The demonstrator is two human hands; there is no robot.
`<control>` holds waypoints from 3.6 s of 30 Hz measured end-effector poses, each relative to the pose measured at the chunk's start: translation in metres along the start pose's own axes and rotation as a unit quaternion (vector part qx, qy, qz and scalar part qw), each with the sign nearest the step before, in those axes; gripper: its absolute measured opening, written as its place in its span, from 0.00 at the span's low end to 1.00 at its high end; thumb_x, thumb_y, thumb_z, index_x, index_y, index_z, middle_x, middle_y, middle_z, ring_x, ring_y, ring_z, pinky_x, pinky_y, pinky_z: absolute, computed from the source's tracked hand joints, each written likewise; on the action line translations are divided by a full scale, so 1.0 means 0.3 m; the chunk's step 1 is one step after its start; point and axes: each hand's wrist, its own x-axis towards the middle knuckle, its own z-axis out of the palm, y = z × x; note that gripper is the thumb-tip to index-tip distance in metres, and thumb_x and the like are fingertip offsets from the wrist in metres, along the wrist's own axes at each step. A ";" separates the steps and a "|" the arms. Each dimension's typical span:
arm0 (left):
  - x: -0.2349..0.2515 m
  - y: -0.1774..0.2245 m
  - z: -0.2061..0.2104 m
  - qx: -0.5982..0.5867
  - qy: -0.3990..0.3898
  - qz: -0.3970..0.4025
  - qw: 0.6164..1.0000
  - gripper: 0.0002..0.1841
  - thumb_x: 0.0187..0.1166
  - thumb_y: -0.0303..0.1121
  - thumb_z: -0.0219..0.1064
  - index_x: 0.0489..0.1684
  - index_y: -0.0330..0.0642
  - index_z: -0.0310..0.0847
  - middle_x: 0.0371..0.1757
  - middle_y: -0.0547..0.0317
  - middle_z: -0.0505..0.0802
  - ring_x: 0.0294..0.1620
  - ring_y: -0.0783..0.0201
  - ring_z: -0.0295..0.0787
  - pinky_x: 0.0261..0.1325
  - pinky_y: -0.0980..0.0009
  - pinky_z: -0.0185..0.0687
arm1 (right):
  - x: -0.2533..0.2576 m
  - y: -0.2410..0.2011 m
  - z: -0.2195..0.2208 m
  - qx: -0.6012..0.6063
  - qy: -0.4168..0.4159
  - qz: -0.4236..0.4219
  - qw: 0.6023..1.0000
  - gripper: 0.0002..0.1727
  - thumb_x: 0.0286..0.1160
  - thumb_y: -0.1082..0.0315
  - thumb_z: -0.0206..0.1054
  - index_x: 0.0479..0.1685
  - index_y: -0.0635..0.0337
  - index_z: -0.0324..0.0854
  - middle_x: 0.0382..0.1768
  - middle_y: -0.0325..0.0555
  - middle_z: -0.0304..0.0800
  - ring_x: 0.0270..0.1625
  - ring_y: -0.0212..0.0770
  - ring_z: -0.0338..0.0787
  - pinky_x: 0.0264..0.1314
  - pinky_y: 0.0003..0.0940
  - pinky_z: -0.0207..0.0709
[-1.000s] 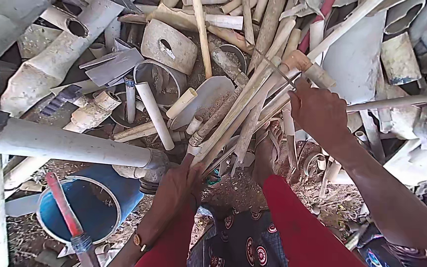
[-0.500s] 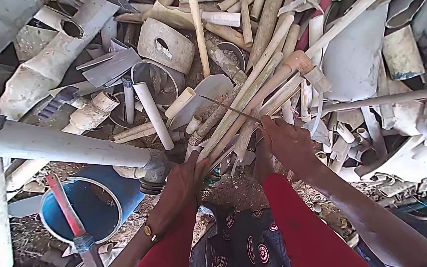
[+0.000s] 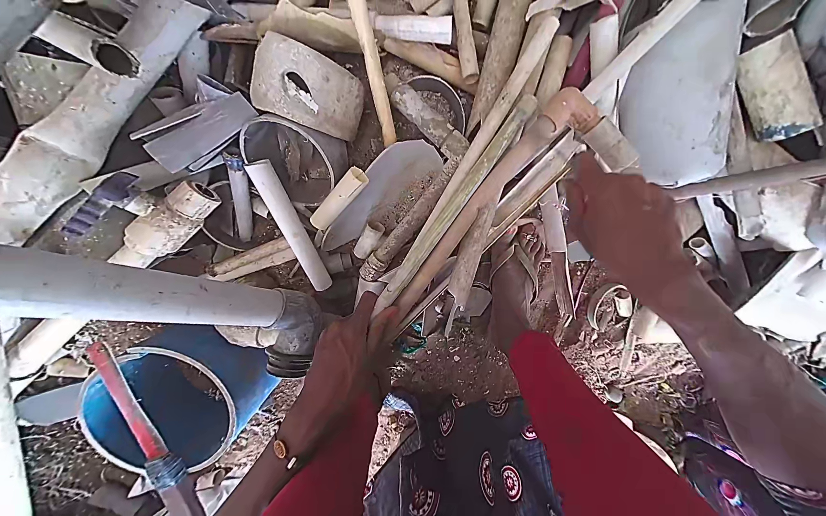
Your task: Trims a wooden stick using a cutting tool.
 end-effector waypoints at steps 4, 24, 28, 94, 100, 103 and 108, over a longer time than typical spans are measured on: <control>0.003 -0.008 -0.007 -0.046 0.031 0.021 0.998 0.31 0.88 0.60 0.49 0.57 0.40 0.83 0.28 0.51 0.89 0.29 0.51 0.89 0.32 0.52 0.82 | -0.067 -0.052 0.108 0.088 -0.023 -0.066 0.994 0.13 0.90 0.58 0.59 0.52 0.60 0.76 0.23 0.54 0.79 0.26 0.61 0.86 0.24 0.56 0.74; -0.034 -0.025 -0.009 0.042 -0.033 0.023 0.998 0.31 0.90 0.57 0.43 0.63 0.35 0.75 0.19 0.51 0.83 0.21 0.45 0.87 0.24 0.49 0.82 | -0.064 -0.197 0.193 0.161 0.061 -0.055 0.984 0.22 0.95 0.52 0.48 0.49 0.63 0.75 0.19 0.51 0.78 0.21 0.56 0.86 0.19 0.50 0.76; -0.032 -0.029 -0.005 0.041 -0.034 0.028 0.998 0.31 0.91 0.57 0.44 0.62 0.35 0.75 0.19 0.51 0.83 0.22 0.45 0.87 0.25 0.49 0.82 | -0.067 -0.174 0.202 0.098 0.084 -0.100 0.987 0.22 0.93 0.50 0.52 0.48 0.62 0.78 0.22 0.53 0.80 0.21 0.59 0.86 0.17 0.52 0.75; -0.050 -0.017 -0.018 0.105 0.031 0.053 0.993 0.35 0.88 0.61 0.45 0.54 0.32 0.80 0.22 0.46 0.85 0.21 0.42 0.88 0.21 0.47 0.79 | -0.038 -0.150 0.180 0.120 0.088 -0.021 0.989 0.16 0.93 0.61 0.51 0.57 0.63 0.78 0.31 0.60 0.85 0.29 0.64 0.89 0.22 0.56 0.78; -0.080 -0.032 -0.051 0.145 0.050 0.055 0.987 0.33 0.87 0.58 0.47 0.56 0.31 0.81 0.25 0.42 0.87 0.20 0.38 0.88 0.20 0.44 0.79 | -0.110 -0.187 0.281 0.091 0.126 -0.152 0.976 0.11 0.75 0.69 0.64 0.52 0.61 0.86 0.28 0.57 0.85 0.23 0.59 0.87 0.17 0.49 0.75; -0.090 -0.027 -0.066 0.152 0.043 0.054 0.986 0.34 0.88 0.59 0.45 0.55 0.32 0.80 0.23 0.44 0.86 0.19 0.40 0.87 0.18 0.46 0.78 | -0.047 -0.111 0.287 0.093 0.155 -0.109 0.977 0.13 0.87 0.64 0.58 0.53 0.63 0.83 0.31 0.59 0.85 0.24 0.60 0.87 0.18 0.50 0.74; -0.082 -0.016 -0.064 0.175 0.046 0.046 0.982 0.31 0.89 0.56 0.47 0.54 0.32 0.80 0.26 0.42 0.88 0.20 0.38 0.88 0.17 0.44 0.78 | -0.070 -0.144 0.277 0.098 0.130 -0.043 0.986 0.13 0.88 0.65 0.57 0.57 0.64 0.81 0.32 0.59 0.85 0.25 0.59 0.88 0.19 0.50 0.75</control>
